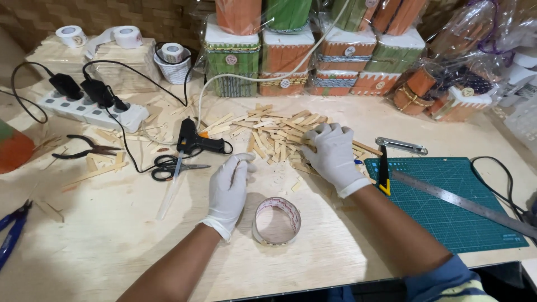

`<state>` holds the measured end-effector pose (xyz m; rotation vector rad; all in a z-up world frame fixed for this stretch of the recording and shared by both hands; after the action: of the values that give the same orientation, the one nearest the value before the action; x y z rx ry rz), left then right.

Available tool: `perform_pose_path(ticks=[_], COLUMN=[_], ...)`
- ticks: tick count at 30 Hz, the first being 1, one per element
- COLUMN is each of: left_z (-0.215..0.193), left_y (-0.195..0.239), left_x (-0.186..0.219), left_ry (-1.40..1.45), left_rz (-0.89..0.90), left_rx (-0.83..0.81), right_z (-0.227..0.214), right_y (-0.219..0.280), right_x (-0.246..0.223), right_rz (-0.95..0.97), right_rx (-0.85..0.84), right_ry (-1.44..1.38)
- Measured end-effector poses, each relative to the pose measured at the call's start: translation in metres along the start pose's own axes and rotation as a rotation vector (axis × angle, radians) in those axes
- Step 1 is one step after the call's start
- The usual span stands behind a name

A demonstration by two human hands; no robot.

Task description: Assembling a wooden container by applying tape to wooden sticks and trimming them with pliers.

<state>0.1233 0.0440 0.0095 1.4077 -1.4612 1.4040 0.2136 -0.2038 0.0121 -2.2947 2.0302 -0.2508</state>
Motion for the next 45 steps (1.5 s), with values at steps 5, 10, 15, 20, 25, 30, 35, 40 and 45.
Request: perform_pose_path(ticks=[5,10,15,20,25,30,35,40,45], left_z=[-0.002,0.001,0.003,0.003,0.003,0.003,0.002,0.004,0.010], left_y=[-0.002,-0.002,-0.002,-0.002,-0.003,-0.002,-0.001,0.001,0.005], left_x=[-0.005,-0.008,-0.015,-0.015,-0.015,-0.020,-0.019,-0.013,0.001], left_ry=[0.041,0.096,0.072,0.082,0.060,0.055,0.071,0.016,-0.125], left_rz=[-0.018,-0.050,-0.080,-0.107,-0.113,-0.135,-0.161,-0.128,0.051], left_rx=[0.026,0.031,0.005,0.008,0.008,0.014,0.009,-0.014,-0.142], right_z=[0.018,0.012,-0.035,-0.034,-0.033,-0.006,-0.035,0.006,0.021], right_y=[-0.034,-0.040,-0.002,0.008,0.016,0.001,0.037,0.070,0.064], right_x=[0.003,0.040,0.045,0.057,0.062,0.083,0.068,0.075,0.080], right_rz=[0.048,0.295,0.366,0.376,0.390,0.396,0.378,0.573,0.451], right_rx=[0.002,-0.063,0.006,0.009,0.028,0.083,0.162,-0.038,-0.050], right_ry=[-0.076,-0.564,-1.254,-1.338,-1.227,-1.143,-1.295,-0.885,-0.606])
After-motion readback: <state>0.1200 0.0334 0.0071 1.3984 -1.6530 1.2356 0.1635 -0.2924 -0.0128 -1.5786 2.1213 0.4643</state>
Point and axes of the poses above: each hand's wrist, its own y-axis away from the middle knuckle, its own z-axis out of the palm, x = y × z, the point moved 7 cm from there along -y, towards the middle knuckle, and after that the axes turned 1 degree about -y, right-handed, at the moved point
